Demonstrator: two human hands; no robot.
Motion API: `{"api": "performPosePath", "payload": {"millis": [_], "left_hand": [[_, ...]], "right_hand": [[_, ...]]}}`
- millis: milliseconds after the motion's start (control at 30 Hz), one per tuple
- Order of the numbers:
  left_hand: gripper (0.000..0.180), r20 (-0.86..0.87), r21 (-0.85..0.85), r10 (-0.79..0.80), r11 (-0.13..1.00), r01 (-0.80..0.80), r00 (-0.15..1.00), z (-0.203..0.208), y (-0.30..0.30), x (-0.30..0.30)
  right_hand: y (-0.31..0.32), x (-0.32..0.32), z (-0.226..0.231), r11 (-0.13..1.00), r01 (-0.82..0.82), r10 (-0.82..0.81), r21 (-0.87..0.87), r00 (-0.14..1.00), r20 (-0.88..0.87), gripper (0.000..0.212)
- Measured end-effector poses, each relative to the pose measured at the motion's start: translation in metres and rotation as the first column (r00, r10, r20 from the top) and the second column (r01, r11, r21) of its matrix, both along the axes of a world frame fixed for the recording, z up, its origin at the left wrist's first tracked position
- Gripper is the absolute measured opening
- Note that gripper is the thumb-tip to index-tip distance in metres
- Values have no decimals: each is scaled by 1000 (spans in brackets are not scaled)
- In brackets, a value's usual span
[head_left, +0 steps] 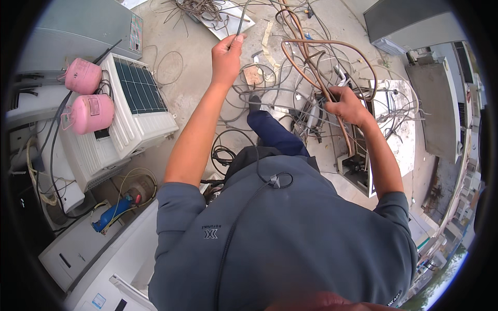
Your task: The person untangles and sorts a large pile of mixed cables and wires on the floor, separating them into smaller bundles and placing them on a nearby white surface. They handle multiple cable types, including power cords and thinner wires, and move around the cluttered area to gather and organize the materials.
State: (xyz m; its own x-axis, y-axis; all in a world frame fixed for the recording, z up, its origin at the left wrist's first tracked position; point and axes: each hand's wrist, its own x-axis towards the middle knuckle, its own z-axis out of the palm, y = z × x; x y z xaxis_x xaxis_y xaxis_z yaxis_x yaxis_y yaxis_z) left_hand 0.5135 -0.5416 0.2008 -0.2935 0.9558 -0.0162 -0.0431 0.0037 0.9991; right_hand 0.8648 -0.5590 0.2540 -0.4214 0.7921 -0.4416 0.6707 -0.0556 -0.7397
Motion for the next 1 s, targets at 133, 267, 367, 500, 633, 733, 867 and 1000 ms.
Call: {"api": "performPosePath", "payload": {"millis": [133, 267, 367, 500, 633, 733, 867, 1000], "left_hand": [[31, 259, -507, 45, 857, 95, 965, -31, 57, -16], [27, 405, -815, 137, 502, 289, 904, -76, 125, -19], [24, 335, -869, 10, 388, 305, 942, -101, 166, -14], [27, 216, -855, -349, 384, 349, 912, -119, 199, 2], [30, -237, -613, -567, 717, 331, 789, -130, 212, 9], [33, -282, -473, -624, 751, 461, 729, -131, 223, 7], [35, -33, -413, -473, 808, 420, 880, -111, 242, -5], [24, 111, -284, -284, 909, 304, 952, -65, 240, -28]], "right_hand": [[39, -26, -36, 970, 2, -22, -244, 997, -77, 31], [82, -51, -83, 921, 42, -43, -388, 999, 8, 37], [99, -49, -109, 801, 122, -180, -586, 983, -42, 37], [126, -39, -120, 468, 199, -379, -861, 926, 8, 36], [157, -38, -107, 381, 235, -361, -894, 928, 90, 40], [178, -34, -94, 462, 166, -203, -871, 976, 79, 46], [197, -43, -86, 539, 91, -116, -837, 993, 34, 50], [195, -80, -66, 795, 54, -83, -604, 996, -20, 43]]}}
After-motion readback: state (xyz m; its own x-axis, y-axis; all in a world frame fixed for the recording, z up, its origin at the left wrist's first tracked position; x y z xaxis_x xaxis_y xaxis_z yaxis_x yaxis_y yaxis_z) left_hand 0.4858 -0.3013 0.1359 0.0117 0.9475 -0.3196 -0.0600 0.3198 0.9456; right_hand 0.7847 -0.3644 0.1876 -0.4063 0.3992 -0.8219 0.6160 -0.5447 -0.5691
